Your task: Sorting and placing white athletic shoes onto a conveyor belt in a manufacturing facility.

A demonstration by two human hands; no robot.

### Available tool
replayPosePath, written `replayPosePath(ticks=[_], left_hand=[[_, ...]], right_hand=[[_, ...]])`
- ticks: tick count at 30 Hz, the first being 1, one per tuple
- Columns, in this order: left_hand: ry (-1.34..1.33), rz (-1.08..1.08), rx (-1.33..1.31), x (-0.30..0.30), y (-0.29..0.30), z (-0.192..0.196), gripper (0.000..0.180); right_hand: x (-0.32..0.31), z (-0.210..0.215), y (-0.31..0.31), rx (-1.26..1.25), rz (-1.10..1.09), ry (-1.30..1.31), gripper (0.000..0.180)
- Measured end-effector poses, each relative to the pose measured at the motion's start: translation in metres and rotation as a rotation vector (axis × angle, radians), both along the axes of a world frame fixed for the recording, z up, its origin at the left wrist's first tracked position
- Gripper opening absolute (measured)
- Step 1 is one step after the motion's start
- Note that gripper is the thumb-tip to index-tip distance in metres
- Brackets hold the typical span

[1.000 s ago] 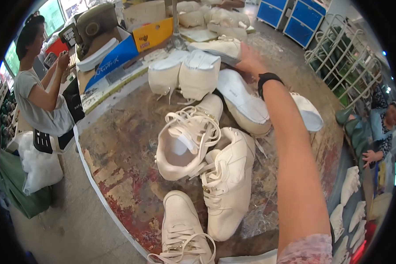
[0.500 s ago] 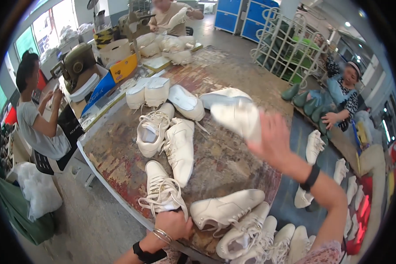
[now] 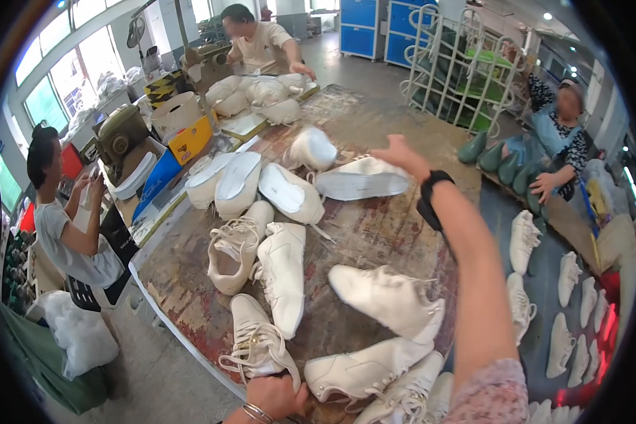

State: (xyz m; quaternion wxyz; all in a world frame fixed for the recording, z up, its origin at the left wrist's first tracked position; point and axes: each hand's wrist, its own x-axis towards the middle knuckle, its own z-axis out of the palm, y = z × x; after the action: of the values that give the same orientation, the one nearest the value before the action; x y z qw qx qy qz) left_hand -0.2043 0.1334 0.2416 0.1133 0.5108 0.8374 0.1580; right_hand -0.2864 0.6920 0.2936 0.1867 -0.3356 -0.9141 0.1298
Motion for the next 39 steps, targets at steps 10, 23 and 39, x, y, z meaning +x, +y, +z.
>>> replayPosePath(ticks=[10, 23, 39], left_hand=[[0.028, 0.087, -0.018, -0.005, -0.008, -0.004, 0.038], [-0.241, -0.514, -0.368, -0.057, -0.043, 0.086, 0.044], [-0.742, 0.707, 0.244, -0.44, 0.111, 0.021, 0.092]], right_hand=[[0.046, -0.003, -0.108, -0.34, 0.295, -0.01, 0.056], [0.019, 0.151, -0.187, -0.575, 0.59, -0.415, 0.034], [-0.155, -0.039, -0.14, 0.238, 0.131, -0.122, 0.04]])
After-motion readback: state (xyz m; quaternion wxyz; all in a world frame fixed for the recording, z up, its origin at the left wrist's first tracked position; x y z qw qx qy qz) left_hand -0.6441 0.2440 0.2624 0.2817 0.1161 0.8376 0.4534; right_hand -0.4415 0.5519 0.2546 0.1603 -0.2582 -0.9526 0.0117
